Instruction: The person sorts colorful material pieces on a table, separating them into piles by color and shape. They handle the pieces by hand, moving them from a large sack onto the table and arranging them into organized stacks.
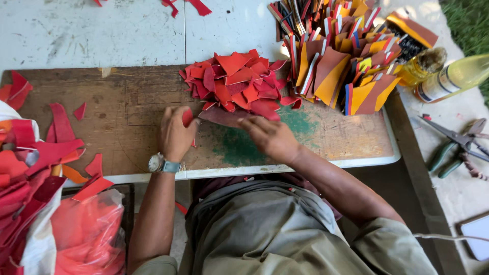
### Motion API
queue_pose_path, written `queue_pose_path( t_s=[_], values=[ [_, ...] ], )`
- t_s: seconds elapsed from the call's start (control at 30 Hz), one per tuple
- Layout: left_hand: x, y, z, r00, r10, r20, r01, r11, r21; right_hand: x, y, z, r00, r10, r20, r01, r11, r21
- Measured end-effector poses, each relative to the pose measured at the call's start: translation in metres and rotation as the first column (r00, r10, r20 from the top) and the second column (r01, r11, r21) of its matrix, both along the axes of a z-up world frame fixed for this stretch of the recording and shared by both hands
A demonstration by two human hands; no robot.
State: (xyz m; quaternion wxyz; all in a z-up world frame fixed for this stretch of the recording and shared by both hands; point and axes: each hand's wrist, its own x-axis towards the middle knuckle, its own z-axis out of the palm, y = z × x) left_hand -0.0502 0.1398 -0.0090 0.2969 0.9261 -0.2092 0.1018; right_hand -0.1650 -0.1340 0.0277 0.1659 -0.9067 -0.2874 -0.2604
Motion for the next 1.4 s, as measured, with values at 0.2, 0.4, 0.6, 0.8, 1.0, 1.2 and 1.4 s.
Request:
queue_pose_path(
  t_s=[0.2,0.4,0.6,0.8,1.0,1.2,1.4],
  values=[
    [-0.027,-0.048,0.046,0.866,-0.335,0.371,0.363,0.932,-0.006,-0.009,0.0,0.021,0.978,-0.166,-0.127,0.195,0.942,0.274],
    [-0.013,-0.049,0.081,0.878,-0.404,0.257,0.43,0.901,-0.053,-0.036,-0.019,0.008,0.896,-0.318,-0.309,0.421,0.829,0.368],
    [-0.06,-0.037,0.125,0.79,-0.492,0.366,0.461,0.87,0.174,0.011,-0.045,-0.053,0.856,-0.366,-0.364,0.415,0.907,0.065],
    [-0.142,-0.054,0.075,0.719,-0.693,0.047,0.645,0.691,0.327,0.068,-0.094,-0.056,0.846,0.002,-0.534,0.141,0.963,0.228],
    [-0.139,-0.042,0.02,0.766,-0.642,0.01,0.625,0.749,0.221,0.042,-0.128,-0.005,0.715,-0.272,-0.644,0.446,0.887,0.12],
    [-0.136,-0.046,0.028,0.765,-0.619,-0.178,0.644,0.728,0.237,0.037,-0.187,0.045,0.761,-0.631,-0.15,0.614,0.775,-0.146],
    [-0.078,-0.044,0.04,0.94,-0.265,-0.214,0.313,0.921,0.234,0.064,-0.202,0.012,0.729,-0.66,-0.183,0.593,0.741,-0.315]
  ],
)
